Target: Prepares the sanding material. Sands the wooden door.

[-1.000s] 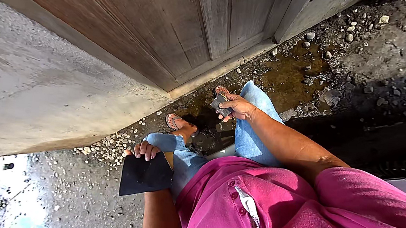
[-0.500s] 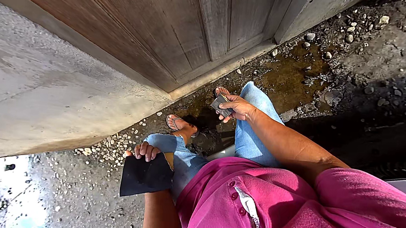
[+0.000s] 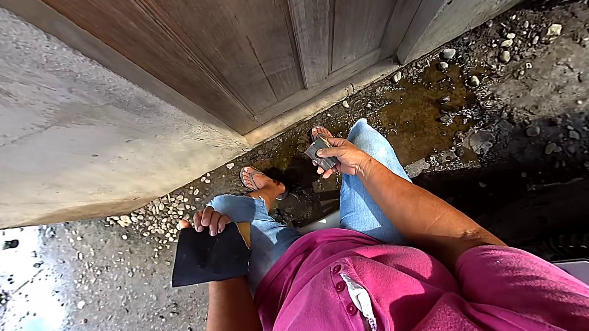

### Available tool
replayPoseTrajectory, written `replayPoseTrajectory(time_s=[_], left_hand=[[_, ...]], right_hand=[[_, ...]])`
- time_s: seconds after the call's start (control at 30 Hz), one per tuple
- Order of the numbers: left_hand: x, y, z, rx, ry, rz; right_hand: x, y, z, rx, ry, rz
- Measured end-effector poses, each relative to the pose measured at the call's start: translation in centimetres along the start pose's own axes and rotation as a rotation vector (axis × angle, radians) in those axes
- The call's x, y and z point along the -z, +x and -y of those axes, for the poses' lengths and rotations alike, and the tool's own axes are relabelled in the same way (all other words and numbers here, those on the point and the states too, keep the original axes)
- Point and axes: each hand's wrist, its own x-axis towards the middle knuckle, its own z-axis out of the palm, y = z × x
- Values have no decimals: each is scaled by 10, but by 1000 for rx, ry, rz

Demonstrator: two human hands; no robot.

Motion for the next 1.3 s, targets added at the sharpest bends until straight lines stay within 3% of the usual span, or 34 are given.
replayPoseTrajectory(time_s=[1.3], left_hand=[[2,-1,1,-6,12,20]], right_hand=[[2,0,-2,21,-5,14]])
